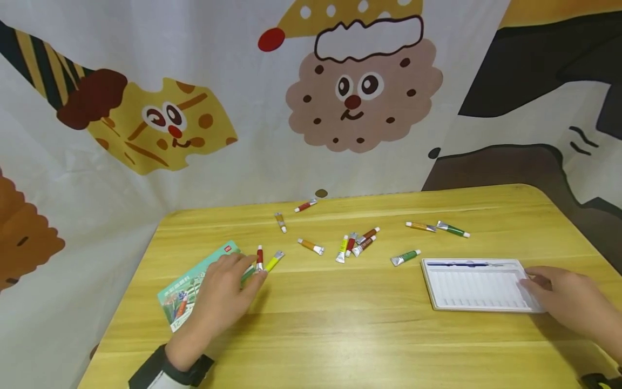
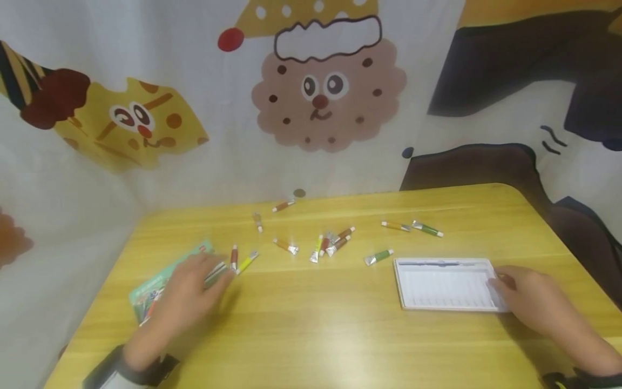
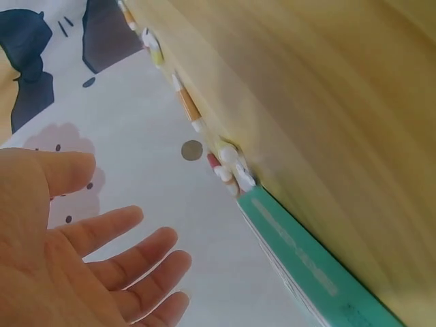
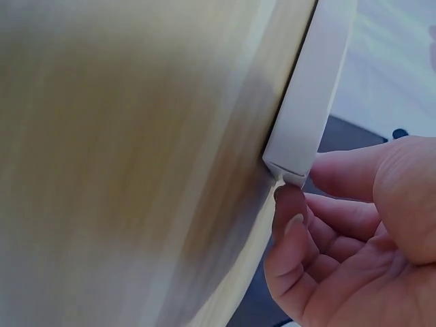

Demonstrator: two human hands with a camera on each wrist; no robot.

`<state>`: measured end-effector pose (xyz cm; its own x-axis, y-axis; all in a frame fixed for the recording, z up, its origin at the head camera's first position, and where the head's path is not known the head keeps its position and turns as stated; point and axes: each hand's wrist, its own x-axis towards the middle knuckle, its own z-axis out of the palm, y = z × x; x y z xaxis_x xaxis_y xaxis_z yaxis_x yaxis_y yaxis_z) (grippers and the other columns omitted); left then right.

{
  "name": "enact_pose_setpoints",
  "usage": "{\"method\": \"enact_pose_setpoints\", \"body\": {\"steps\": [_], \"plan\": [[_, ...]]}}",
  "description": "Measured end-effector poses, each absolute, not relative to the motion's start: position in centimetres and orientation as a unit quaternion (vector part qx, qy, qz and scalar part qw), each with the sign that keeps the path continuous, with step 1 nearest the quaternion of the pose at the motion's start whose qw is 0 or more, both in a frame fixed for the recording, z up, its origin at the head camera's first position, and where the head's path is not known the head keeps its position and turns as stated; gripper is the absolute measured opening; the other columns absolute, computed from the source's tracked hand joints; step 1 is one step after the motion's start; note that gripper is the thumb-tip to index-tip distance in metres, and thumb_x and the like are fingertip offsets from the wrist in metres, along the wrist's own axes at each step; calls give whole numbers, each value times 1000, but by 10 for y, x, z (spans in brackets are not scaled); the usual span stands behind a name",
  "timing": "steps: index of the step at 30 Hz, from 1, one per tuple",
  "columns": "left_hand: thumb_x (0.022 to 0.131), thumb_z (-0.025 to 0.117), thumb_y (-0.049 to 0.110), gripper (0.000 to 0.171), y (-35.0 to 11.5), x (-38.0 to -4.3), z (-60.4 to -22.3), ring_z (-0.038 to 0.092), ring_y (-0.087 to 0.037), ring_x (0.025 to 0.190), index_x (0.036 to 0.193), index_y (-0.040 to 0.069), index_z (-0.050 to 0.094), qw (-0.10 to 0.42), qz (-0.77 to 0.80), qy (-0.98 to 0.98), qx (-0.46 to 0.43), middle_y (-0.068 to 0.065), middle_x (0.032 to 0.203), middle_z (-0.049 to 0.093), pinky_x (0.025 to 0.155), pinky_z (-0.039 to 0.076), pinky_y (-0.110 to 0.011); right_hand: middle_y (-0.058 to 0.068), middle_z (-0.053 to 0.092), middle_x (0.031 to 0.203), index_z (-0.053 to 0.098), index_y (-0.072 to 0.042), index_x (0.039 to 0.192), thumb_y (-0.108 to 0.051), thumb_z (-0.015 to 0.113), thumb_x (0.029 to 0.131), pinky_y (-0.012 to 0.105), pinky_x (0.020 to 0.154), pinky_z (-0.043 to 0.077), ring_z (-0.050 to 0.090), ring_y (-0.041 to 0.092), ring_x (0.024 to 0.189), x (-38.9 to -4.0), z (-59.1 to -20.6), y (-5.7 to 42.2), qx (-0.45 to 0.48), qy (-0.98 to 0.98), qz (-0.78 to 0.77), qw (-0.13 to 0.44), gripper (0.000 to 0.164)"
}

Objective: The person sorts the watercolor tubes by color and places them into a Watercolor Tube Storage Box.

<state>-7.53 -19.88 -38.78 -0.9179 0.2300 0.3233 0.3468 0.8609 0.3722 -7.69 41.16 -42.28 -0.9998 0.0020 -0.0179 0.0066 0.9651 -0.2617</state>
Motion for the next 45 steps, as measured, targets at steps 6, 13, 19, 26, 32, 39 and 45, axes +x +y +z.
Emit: {"method": "enact_pose_setpoints", "body": {"steps": [6,13,19,26,32,39,45], "plan": [[95,77,24,31,-190,-74,-387,66,-31,102,116,0,76,115,-228,-956,-147,-12,108,74,93,50,-53,31,71,94,67,20,113,-9,75,93,52,63,51,59,28,71,-79,-423,393,-31,988,-149,0,36],[96,76,21,23,-178,-73,-384,66,-20,87,109,3,79,75,-260,-954,-127,-6,96,73,72,54,-40,17,72,88,67,18,118,-11,74,97,35,59,43,51,21,71,-80,-420,372,-48,983,-177,8,36],[98,74,20,13,-169,-72,-381,54,-11,70,99,8,79,34,-281,-952,-117,2,79,63,64,48,-32,5,66,81,67,17,121,-11,72,98,29,57,36,48,20,70,-79,-417,354,-57,980,-192,20,37],[100,71,18,16,-158,-71,-377,42,-5,55,86,14,77,2,-283,-949,-137,9,63,51,52,36,-26,2,66,80,69,16,118,-10,73,97,28,57,34,47,18,69,-83,-415,329,-72,976,-203,26,34],[100,70,20,18,-148,-70,-378,33,-4,47,85,13,76,-24,-262,-952,-154,11,53,35,47,29,-25,3,68,83,70,14,118,-8,72,97,27,53,41,53,17,68,-85,-412,309,-76,969,-229,47,31],[100,70,18,31,-138,-70,-382,29,-2,45,69,16,65,-32,-260,-949,-177,12,53,29,46,26,-24,3,66,84,65,14,127,-8,69,100,29,48,46,54,16,56,-86,-408,290,-72,955,-271,96,35],[101,69,16,28,-130,-69,-381,34,-3,47,72,15,68,-69,-278,-941,-178,11,55,35,46,28,-23,1,61,79,66,12,126,-6,70,99,29,48,48,56,15,55,-86,-407,273,-86,944,-297,113,33]]}}
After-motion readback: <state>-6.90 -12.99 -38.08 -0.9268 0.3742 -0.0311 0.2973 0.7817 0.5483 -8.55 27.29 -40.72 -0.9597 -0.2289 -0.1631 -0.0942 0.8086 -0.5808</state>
